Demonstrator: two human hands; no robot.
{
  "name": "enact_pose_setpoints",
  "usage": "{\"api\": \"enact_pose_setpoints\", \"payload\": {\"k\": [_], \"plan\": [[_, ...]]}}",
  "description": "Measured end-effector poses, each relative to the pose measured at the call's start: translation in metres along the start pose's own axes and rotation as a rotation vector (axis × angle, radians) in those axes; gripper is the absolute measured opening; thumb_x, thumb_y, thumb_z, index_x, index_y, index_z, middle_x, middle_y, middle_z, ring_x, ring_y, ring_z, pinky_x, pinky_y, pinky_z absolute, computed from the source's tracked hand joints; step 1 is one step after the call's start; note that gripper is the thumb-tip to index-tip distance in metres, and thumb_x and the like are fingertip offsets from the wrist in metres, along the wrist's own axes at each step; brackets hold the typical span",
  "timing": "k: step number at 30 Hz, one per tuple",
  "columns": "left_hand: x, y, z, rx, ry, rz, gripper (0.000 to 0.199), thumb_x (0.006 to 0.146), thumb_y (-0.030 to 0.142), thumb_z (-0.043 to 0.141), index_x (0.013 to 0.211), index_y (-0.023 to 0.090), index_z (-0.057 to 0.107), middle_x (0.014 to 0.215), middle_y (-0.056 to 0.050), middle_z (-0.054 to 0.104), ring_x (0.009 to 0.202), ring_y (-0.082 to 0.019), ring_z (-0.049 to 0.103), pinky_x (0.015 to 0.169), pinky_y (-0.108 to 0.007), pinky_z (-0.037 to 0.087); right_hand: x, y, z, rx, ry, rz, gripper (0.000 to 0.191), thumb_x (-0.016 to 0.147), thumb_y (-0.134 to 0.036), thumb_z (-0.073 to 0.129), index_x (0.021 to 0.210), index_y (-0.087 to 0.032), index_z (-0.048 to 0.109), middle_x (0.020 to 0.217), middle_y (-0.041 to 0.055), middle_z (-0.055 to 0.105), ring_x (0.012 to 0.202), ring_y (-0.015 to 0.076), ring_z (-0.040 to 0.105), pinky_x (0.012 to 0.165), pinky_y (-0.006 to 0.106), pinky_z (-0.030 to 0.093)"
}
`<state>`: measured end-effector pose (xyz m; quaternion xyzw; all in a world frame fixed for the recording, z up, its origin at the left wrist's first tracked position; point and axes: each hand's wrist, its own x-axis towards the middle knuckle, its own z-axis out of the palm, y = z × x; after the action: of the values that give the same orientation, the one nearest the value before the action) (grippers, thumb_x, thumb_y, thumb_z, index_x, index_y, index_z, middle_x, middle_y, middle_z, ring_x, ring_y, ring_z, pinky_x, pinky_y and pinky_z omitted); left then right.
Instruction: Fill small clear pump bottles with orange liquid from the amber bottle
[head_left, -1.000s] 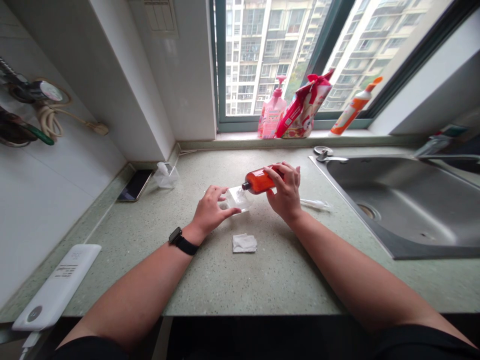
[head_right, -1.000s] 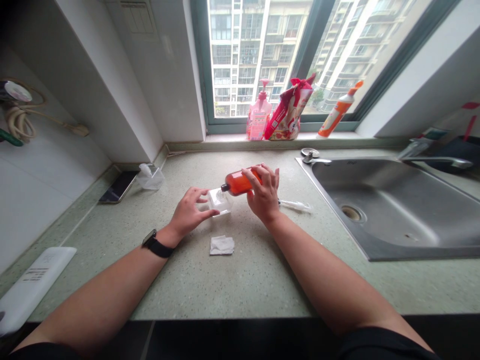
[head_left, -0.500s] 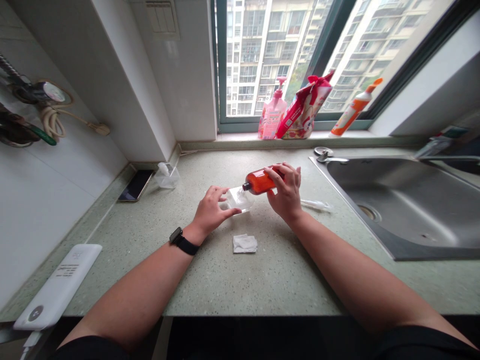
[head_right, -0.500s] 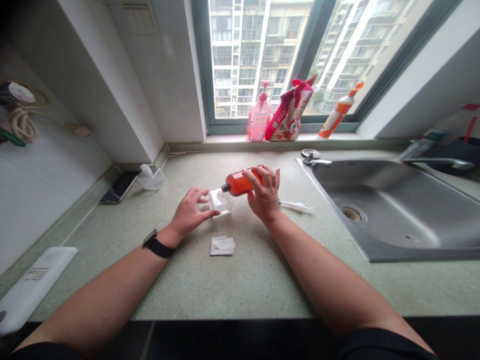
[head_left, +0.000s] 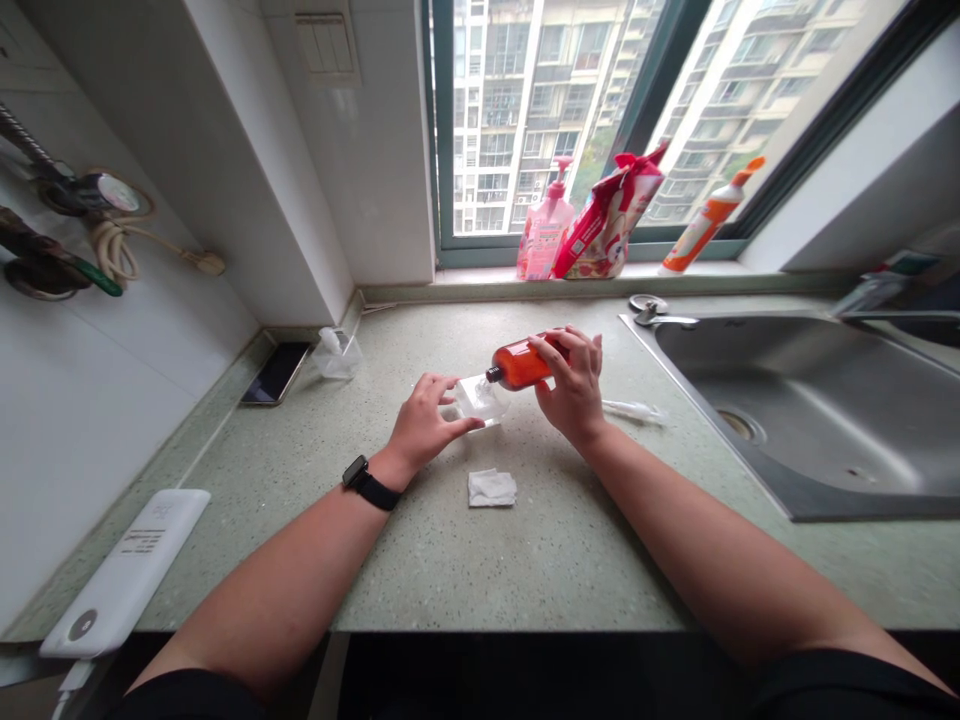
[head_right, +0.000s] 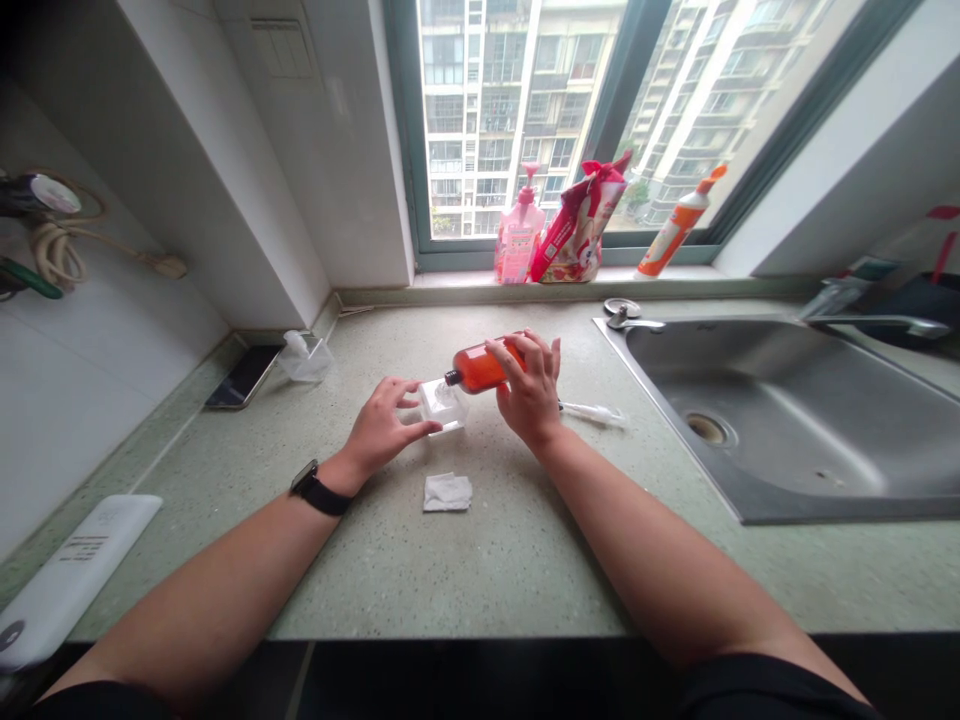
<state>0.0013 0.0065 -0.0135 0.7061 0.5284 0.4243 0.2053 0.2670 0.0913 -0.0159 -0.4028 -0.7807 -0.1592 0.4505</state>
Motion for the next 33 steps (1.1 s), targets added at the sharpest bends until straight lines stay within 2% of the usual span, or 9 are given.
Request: {"api": "enact_pose_setpoints", "payload": {"k": [10, 17, 33], "plan": [[0.0002, 0.0006, -0.0004, -0.016, -0.005, -0.02, 0.071, 0.076, 0.058, 0.095, 0.131, 0.021, 0.068, 0.126, -0.01, 0.062, 0.105, -0.028, 0.08, 0.085, -0.04, 0.069, 0.0008, -0.0012, -0.0005, -0.019, 0.007, -0.005, 0.075, 0.081, -0.003, 0.061, 0.147, -0.037, 0.056, 0.139, 0.0082, 0.057, 0.148, 0.0355, 0.049, 0.131, 0.072, 0.024], [-0.0001, -0.001, 0.0006, -0.022, -0.002, -0.01, 0.07, 0.077, 0.058, 0.094, 0.13, 0.021, 0.067, 0.127, -0.01, 0.062, 0.105, -0.028, 0.08, 0.088, -0.041, 0.069, 0.0007, -0.0012, -0.0006, -0.01, 0.0, 0.002, 0.084, 0.079, -0.002, 0.061, 0.153, -0.041, 0.052, 0.141, 0.0073, 0.057, 0.148, 0.0357, 0.048, 0.131, 0.074, 0.023], [0.0006, -0.0031, 0.0012, -0.023, -0.006, -0.007, 0.072, 0.076, 0.059, 0.094, 0.13, 0.02, 0.067, 0.127, -0.01, 0.063, 0.104, -0.028, 0.08, 0.087, -0.043, 0.069, 0.0012, -0.0022, -0.0013, -0.016, -0.008, 0.005, 0.091, 0.078, -0.001, 0.061, 0.157, -0.045, 0.046, 0.141, 0.0068, 0.056, 0.147, 0.0378, 0.049, 0.129, 0.076, 0.025]]}}
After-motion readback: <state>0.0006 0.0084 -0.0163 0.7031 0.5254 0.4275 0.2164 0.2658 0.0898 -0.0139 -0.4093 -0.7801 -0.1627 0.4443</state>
